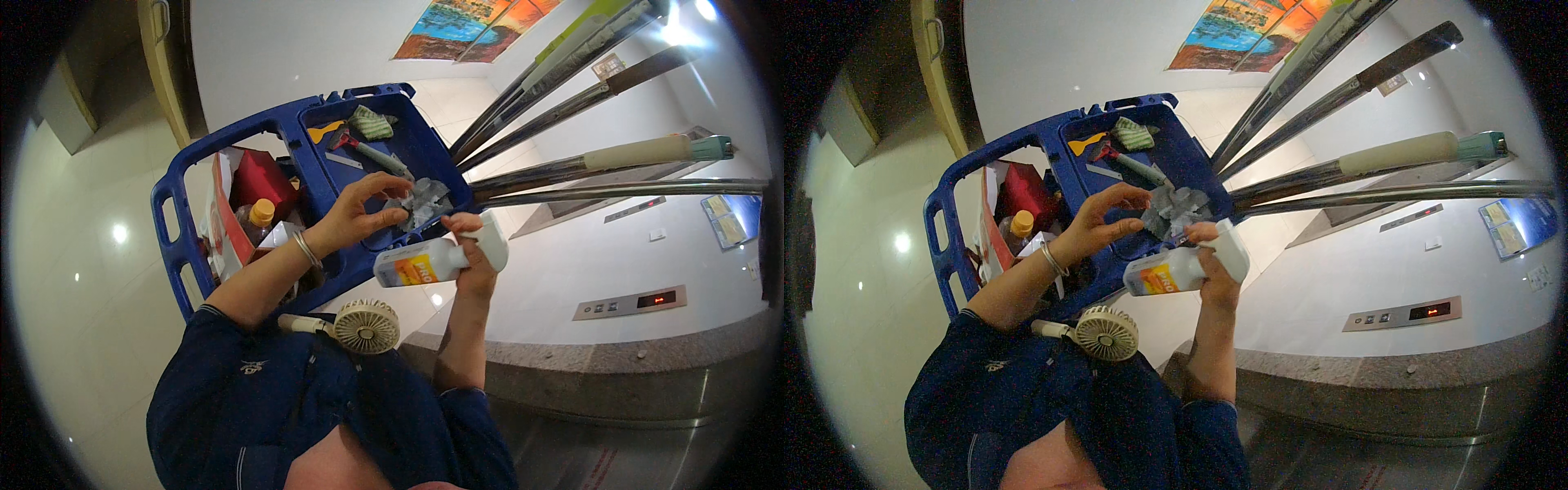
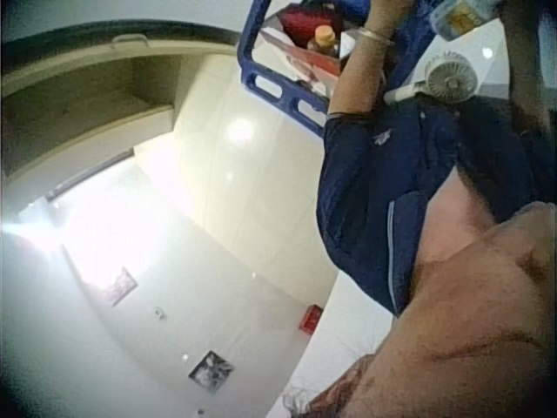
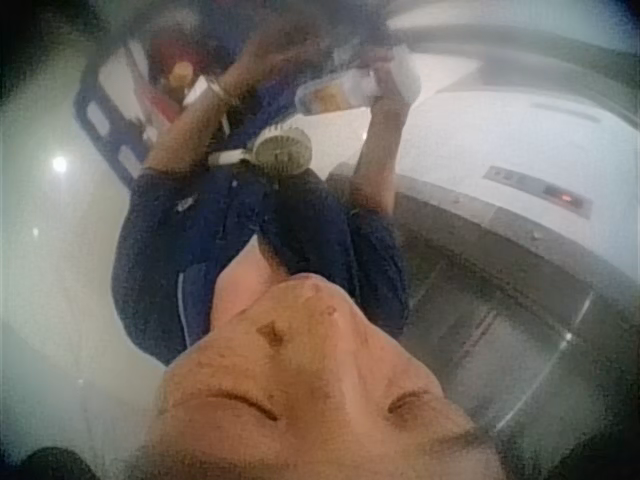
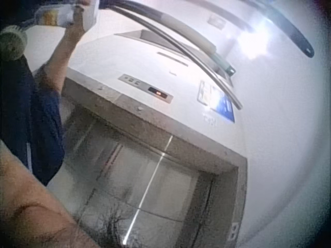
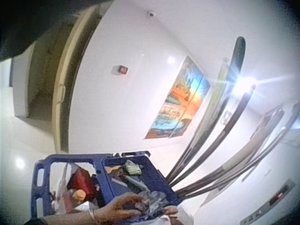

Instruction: The person sprays a cleaning liquid onto an elevator door, then moves to a cleaning cart and disassembles the spray bottle's trigger mechanism to clear a blockage before reassembling it.

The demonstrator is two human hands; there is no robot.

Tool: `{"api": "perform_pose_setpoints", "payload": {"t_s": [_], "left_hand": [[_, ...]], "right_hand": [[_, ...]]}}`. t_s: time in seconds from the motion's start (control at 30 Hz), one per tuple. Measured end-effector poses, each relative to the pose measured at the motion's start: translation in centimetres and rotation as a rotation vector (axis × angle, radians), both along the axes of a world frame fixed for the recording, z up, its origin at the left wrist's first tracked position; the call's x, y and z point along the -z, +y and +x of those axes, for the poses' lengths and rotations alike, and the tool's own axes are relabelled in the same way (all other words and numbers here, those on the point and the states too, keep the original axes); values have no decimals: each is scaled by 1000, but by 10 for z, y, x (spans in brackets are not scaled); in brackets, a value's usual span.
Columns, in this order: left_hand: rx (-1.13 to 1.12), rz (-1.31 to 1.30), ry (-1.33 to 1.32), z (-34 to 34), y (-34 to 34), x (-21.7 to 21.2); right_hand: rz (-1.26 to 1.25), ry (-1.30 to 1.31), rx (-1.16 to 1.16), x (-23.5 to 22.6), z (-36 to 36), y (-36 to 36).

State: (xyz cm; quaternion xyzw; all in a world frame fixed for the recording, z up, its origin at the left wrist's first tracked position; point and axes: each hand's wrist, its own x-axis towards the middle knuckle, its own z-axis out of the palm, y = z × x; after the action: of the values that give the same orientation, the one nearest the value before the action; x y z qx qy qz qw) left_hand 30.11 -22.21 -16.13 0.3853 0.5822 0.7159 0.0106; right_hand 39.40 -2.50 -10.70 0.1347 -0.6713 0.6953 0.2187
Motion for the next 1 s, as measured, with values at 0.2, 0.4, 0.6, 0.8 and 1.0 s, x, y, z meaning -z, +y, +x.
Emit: {"api": "perform_pose_setpoints", "payload": {"t_s": [0.2, 0.4, 0.6, 0.8, 1.0], "left_hand": [[219, -282, 94, 11, 10, 44], [382, -260, -123, 30, 27, 40], [254, -250, -34, 29, 32, 30], [-188, -410, 91, 14, 31, 44], [-289, -372, -108, -1, -24, 79]], "right_hand": [[-295, 29, -74, -8, -1, 25], [-270, -13, 61, -18, -7, 27], [-323, 116, -144, -10, -14, 48], [-135, 53, 115, -9, -41, 36], [-135, -17, 157, 15, -104, -16]]}}
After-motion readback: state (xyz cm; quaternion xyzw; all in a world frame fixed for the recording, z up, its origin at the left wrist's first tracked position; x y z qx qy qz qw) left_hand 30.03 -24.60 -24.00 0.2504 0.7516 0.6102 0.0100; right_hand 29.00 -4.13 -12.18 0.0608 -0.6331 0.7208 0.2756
